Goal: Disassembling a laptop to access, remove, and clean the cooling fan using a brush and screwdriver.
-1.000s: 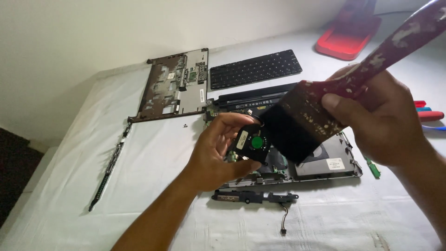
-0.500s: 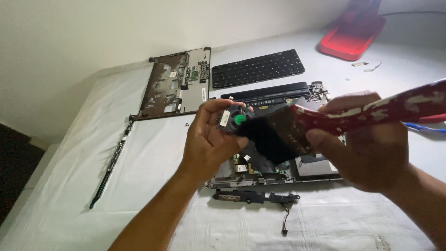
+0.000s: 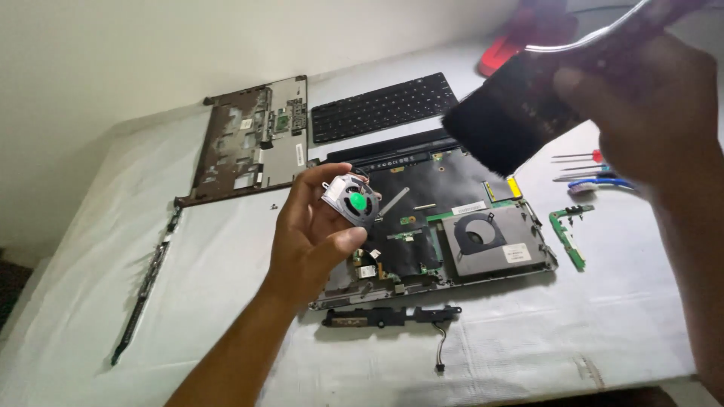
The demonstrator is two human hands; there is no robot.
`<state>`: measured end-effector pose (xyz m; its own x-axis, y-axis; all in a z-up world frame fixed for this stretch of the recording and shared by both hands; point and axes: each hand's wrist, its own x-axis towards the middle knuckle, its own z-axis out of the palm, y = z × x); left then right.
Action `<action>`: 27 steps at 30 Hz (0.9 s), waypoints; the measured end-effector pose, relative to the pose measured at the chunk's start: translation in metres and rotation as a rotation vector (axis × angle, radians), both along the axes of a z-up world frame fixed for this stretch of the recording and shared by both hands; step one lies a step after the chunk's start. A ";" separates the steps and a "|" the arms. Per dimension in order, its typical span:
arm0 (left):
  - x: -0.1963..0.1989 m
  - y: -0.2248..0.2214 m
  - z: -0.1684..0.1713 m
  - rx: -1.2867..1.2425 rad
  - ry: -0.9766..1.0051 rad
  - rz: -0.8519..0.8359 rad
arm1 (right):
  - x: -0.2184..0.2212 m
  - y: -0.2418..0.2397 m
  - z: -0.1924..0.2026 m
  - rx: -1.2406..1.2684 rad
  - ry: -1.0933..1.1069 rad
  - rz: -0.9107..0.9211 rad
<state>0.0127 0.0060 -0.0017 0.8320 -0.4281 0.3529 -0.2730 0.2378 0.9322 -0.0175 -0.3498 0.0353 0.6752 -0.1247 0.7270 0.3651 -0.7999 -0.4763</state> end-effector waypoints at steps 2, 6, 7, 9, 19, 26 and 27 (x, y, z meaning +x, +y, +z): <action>0.001 -0.001 -0.003 -0.002 -0.017 -0.002 | 0.014 -0.024 0.001 0.003 -0.002 -0.020; -0.003 -0.004 -0.004 0.053 -0.012 -0.019 | 0.041 -0.065 -0.009 0.443 -0.125 0.151; -0.004 -0.005 -0.003 0.078 -0.011 -0.007 | 0.043 -0.072 -0.010 0.630 -0.096 -0.003; -0.005 -0.004 -0.005 0.075 -0.025 -0.014 | 0.057 -0.107 -0.031 0.644 0.021 -0.146; -0.005 -0.006 -0.008 0.091 -0.005 -0.030 | 0.069 -0.093 -0.052 0.760 0.502 -0.261; -0.006 -0.007 -0.009 0.116 -0.024 -0.027 | 0.078 -0.113 -0.065 0.377 0.588 -0.739; -0.006 -0.008 -0.009 0.103 -0.045 -0.032 | 0.075 -0.107 -0.061 0.357 0.626 -0.738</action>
<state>0.0071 -0.0020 -0.0112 0.8016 -0.4903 0.3422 -0.3089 0.1504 0.9391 0.0573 -0.4569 -0.0256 0.5879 -0.8013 0.1106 -0.5550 -0.4990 -0.6655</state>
